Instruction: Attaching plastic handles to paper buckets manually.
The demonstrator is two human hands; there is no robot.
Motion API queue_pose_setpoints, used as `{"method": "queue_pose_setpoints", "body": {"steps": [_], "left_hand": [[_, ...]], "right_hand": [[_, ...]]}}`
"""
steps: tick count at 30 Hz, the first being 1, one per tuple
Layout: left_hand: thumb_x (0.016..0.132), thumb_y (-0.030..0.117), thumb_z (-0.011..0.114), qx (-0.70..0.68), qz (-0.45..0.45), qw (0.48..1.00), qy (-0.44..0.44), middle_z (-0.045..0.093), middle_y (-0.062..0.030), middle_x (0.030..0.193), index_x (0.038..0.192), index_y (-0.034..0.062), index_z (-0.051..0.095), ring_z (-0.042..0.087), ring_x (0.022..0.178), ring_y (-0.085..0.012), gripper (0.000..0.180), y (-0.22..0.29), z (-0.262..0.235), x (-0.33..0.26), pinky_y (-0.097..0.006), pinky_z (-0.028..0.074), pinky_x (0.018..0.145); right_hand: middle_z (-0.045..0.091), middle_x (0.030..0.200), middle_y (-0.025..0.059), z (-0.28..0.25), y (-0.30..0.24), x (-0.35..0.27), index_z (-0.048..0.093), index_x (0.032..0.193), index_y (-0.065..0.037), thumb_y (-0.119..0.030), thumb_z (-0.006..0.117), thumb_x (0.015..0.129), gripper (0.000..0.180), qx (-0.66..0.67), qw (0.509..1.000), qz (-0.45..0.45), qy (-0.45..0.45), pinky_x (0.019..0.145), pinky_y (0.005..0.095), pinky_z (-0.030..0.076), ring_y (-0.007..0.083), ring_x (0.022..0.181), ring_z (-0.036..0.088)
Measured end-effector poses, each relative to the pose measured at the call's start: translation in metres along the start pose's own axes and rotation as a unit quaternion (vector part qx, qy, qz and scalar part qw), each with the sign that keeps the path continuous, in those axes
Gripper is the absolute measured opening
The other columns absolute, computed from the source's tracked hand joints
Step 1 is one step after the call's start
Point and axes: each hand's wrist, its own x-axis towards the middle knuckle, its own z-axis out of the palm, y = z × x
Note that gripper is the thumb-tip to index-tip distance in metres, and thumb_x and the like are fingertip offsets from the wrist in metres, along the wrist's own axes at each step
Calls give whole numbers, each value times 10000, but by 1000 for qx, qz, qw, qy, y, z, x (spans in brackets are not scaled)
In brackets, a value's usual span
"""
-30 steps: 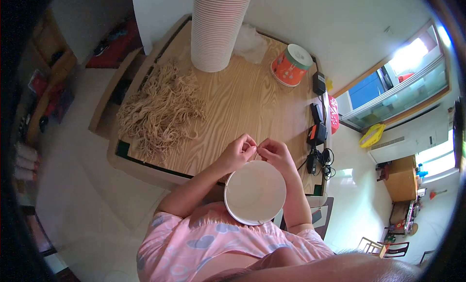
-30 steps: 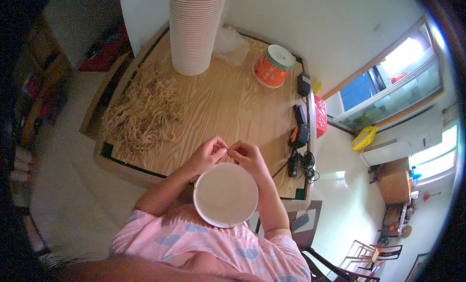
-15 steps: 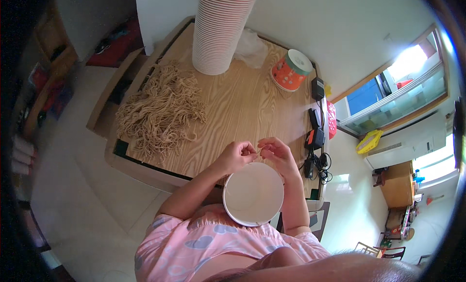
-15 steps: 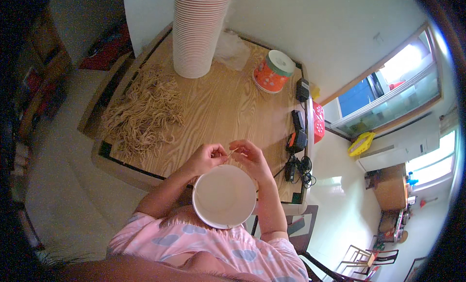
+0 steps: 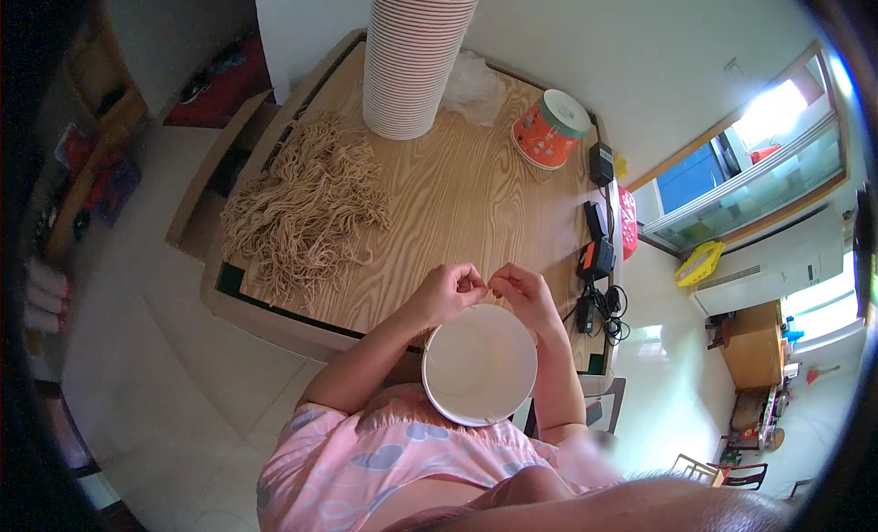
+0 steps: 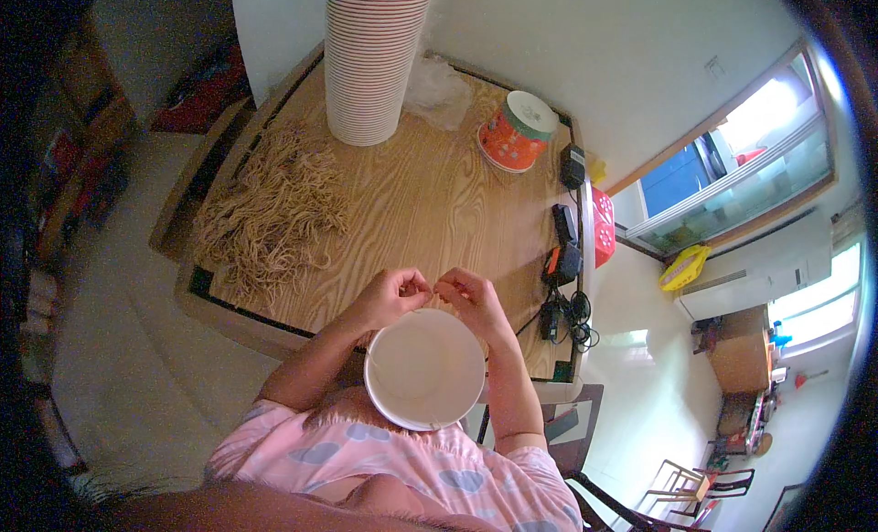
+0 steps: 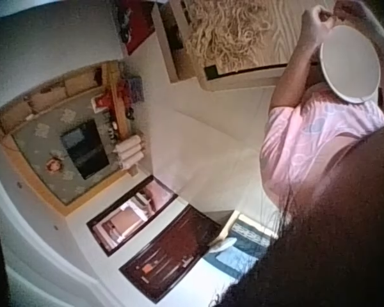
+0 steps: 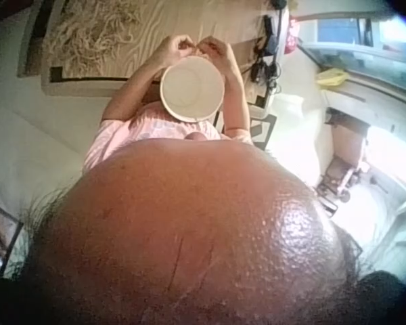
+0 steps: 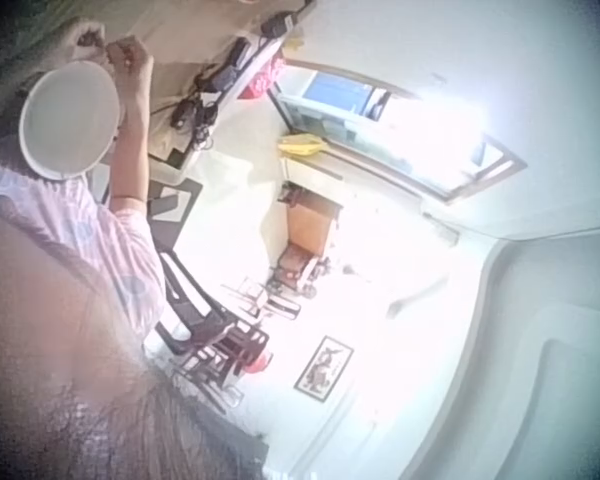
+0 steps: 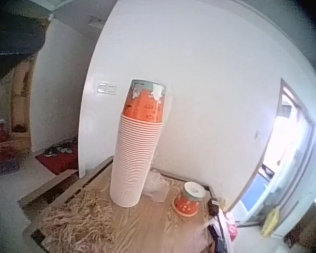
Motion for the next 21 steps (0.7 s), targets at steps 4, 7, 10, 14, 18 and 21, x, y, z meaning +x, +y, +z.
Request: {"method": "queue_pose_setpoints", "body": {"steps": [4, 7, 10, 14, 18, 21], "left_hand": [[826, 87, 624, 2, -7, 1000, -6, 587, 9, 693, 833, 18, 582, 540, 634, -47, 82, -5, 0, 1, -213, 443, 561], [826, 85, 624, 1, 9, 1000, -6, 583, 13, 686, 818, 21, 578, 533, 628, -41, 79, -8, 1, 2, -207, 435, 553], [823, 82, 626, 5, 7, 1000, -6, 582, 15, 685, 806, 22, 573, 531, 624, -41, 82, -6, 1, 2, -209, 435, 552], [820, 82, 630, 11, 11, 1000, -3, 579, 17, 680, 802, 22, 574, 528, 622, -42, 83, -7, 0, 1, -212, 431, 547], [816, 83, 634, 18, 15, 1000, 1, 573, 20, 674, 803, 22, 581, 521, 617, -39, 82, -2, 0, 0, -211, 423, 542], [814, 87, 638, 8, 13, 1000, 3, 563, 27, 671, 805, 22, 585, 509, 612, -37, 83, -2, -1, 1, -209, 420, 541]], "right_hand": [[504, 699, 6, 0, -2, 1, 553, 801, 15, -75, 541, 870, 114, -29, 999, -12, -26, 616, 224, 413, 66, 693, 457], [410, 661, -1, -1, 0, 3, 506, 770, 12, -106, 533, 883, 166, -68, 997, -6, -35, 551, 236, 353, 61, 664, 373], [347, 649, -4, -2, 0, 5, 470, 753, 6, -152, 543, 889, 221, -89, 995, 5, -36, 515, 248, 293, 62, 656, 321], [348, 624, -19, -3, -1, 7, 476, 709, -5, -185, 555, 892, 269, -105, 993, 41, -40, 497, 260, 279, 66, 631, 337], [496, 730, -4, -11, 2, 12, 551, 815, -11, -190, 571, 890, 195, 65, 997, 28, -12, 581, 229, 369, 75, 690, 461], [575, 910, 37, -19, 2, 12, 571, 1030, 4, -107, 627, 843, 225, 141, 985, -59, -84, 745, 234, 437, 103, 844, 545]]}}
